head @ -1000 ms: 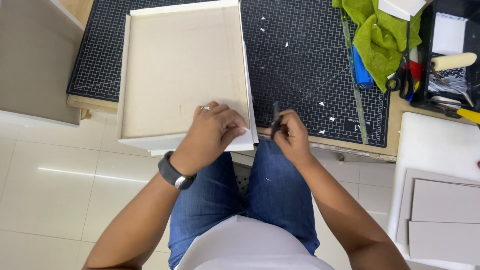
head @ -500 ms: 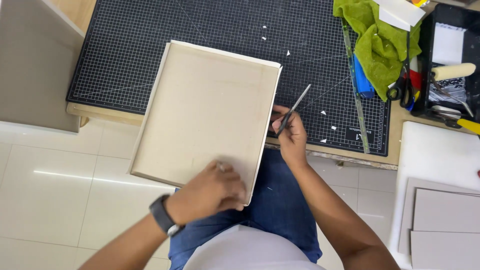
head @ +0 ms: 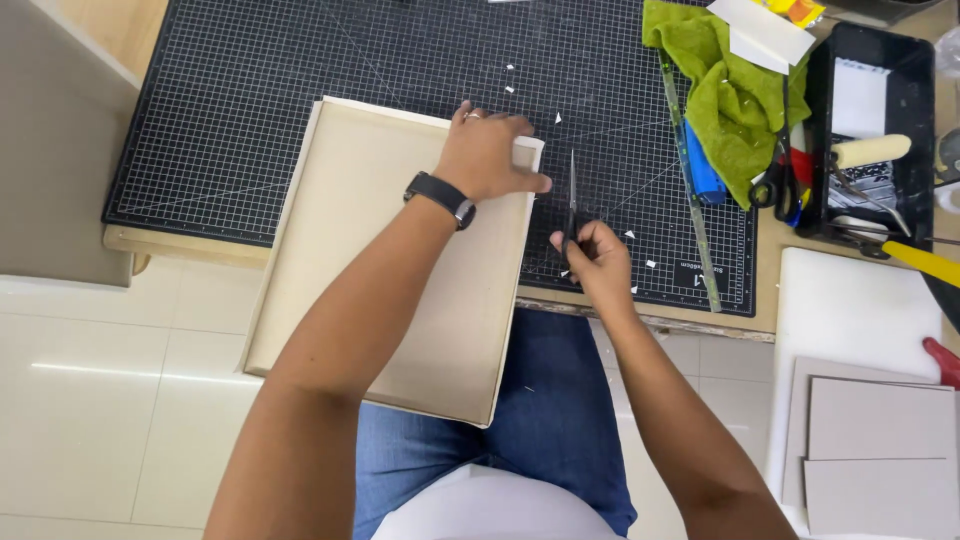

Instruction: The person trims excess paper from the edges of a canvas using scissors, then applies a white coating to the edges with a small roller and smooths the surface with a red plastic card. The person works on a single canvas placed on a cutting mat.

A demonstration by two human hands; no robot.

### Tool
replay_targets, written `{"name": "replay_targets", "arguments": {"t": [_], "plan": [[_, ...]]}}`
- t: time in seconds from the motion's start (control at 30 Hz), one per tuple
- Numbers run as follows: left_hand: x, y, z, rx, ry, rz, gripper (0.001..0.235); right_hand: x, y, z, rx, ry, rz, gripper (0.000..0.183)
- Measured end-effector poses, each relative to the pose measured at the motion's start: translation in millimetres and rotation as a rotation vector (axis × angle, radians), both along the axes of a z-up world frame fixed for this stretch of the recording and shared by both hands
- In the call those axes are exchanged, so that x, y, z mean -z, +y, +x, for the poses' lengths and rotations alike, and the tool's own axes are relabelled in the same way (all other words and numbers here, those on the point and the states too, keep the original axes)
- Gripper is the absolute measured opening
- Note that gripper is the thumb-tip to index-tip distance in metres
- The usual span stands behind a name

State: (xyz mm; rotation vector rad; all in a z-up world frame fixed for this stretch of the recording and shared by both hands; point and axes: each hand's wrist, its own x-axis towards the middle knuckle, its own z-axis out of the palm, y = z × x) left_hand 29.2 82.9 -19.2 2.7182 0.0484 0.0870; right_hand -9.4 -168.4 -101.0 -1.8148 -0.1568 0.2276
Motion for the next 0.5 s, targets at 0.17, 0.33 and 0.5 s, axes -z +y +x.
{"name": "replay_targets", "arguments": {"t": [0.17, 0.33, 0.5], "plan": [[-8, 12, 2, -0.008, 0.05, -0.102, 0.06, 8, -4, 28, -0.154, -0.021, -0.123, 0.028], [-17, 10, 3, -0.022, 0.1, -0.142, 0.058, -19, 10, 39, -0.267, -0.142, -0.204, 0.036], [-29, 11, -3, -0.007, 0.136, -0.207, 0.059, -19, 25, 54, -0.349, -0.193, -0.179, 0.03]]}}
